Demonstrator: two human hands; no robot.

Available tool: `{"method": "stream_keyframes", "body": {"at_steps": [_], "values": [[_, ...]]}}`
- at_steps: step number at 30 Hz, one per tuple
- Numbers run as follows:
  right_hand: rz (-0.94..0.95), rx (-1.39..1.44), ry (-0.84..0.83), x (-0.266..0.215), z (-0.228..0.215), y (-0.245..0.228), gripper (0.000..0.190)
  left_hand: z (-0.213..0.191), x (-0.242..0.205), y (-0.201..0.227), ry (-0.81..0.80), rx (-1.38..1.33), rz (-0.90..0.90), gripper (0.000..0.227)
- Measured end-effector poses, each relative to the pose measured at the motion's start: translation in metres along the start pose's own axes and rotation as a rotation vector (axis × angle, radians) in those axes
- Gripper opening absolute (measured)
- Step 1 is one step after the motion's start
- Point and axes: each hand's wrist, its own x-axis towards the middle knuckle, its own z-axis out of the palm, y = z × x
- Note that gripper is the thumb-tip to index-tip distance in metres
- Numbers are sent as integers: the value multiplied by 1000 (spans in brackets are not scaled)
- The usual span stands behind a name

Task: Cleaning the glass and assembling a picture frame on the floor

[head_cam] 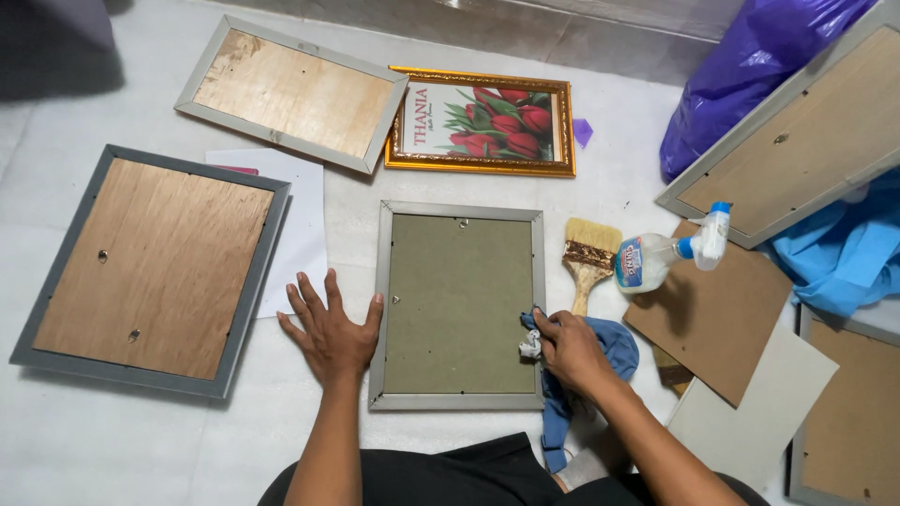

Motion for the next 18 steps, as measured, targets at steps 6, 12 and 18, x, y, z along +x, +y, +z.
{"method": "stream_keyframes", "body": {"at_steps": [6, 12, 18], "values": [[51, 157, 79, 9, -12, -9, 30, 3, 1, 0, 4, 31, 1, 92], [45, 109, 39, 11, -10, -10, 32, 4, -2, 2, 52, 0, 20, 89], [32, 86, 35, 11, -4, -8, 33, 8, -1, -1, 54, 31, 13, 90]]}}
